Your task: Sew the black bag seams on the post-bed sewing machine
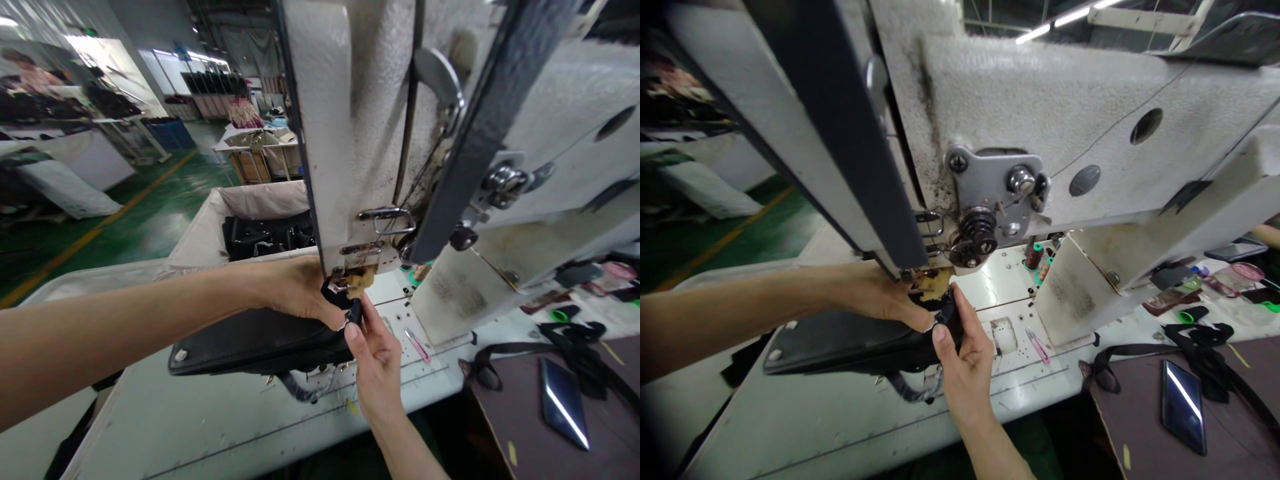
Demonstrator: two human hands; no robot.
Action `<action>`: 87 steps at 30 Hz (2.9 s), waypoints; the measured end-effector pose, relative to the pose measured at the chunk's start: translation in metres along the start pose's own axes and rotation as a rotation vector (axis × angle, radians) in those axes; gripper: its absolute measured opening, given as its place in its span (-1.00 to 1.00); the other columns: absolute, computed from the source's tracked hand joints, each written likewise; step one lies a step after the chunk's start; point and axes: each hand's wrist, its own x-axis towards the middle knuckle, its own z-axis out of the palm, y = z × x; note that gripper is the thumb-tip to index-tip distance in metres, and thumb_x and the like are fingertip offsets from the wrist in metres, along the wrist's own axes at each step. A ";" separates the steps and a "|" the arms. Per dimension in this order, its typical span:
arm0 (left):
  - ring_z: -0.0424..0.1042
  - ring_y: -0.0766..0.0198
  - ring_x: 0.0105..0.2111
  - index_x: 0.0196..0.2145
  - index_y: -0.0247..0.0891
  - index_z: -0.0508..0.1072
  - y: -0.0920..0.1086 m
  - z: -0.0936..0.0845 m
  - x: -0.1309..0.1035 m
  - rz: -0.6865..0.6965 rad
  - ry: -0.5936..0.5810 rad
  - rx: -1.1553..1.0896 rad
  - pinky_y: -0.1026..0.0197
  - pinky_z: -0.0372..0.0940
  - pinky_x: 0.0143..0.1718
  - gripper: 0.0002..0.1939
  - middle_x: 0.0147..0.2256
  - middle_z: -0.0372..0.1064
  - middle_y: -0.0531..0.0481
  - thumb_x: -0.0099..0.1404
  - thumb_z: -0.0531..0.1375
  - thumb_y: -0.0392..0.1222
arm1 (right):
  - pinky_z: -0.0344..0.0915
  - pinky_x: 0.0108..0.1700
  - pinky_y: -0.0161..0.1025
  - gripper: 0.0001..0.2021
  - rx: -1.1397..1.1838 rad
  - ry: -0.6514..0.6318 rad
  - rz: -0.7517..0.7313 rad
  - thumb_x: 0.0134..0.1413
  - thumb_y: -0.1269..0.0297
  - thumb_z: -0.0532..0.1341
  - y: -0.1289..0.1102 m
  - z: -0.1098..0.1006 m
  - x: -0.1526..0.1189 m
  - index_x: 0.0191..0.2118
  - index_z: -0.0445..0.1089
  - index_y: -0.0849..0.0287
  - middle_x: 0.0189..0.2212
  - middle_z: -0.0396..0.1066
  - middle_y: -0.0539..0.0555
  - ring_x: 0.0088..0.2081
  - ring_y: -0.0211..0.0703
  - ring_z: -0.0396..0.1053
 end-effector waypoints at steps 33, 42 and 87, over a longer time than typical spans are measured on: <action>0.21 0.01 0.27 0.21 -0.07 0.25 -0.030 0.054 -0.073 0.273 0.385 0.621 -0.07 0.22 0.24 -0.48 0.22 0.29 -0.12 0.33 0.26 -0.18 | 0.23 0.34 0.01 -0.49 -0.251 0.110 -0.141 0.24 0.20 0.25 0.001 0.013 -0.001 0.29 0.31 0.02 0.24 0.34 0.11 0.23 0.01 0.35; 0.06 -0.19 0.29 0.41 0.03 0.02 -0.037 0.059 -0.088 0.148 0.251 0.781 -0.26 0.21 0.15 -0.25 0.37 0.09 -0.02 0.37 0.23 -0.13 | 0.22 0.34 0.10 -0.51 -0.230 0.091 -0.108 0.26 0.18 0.25 0.004 0.008 -0.002 0.28 0.32 -0.05 0.21 0.39 0.10 0.19 0.03 0.39; 0.29 -0.04 0.13 0.38 0.14 0.06 -0.019 0.028 -0.083 0.248 0.124 0.847 -0.14 0.30 0.08 -0.33 0.37 0.10 0.09 0.42 0.08 -0.33 | 0.25 0.33 0.06 -0.66 0.046 0.104 0.048 0.07 0.29 0.42 -0.011 -0.005 0.004 0.01 0.55 0.02 0.08 0.49 0.08 0.16 0.00 0.43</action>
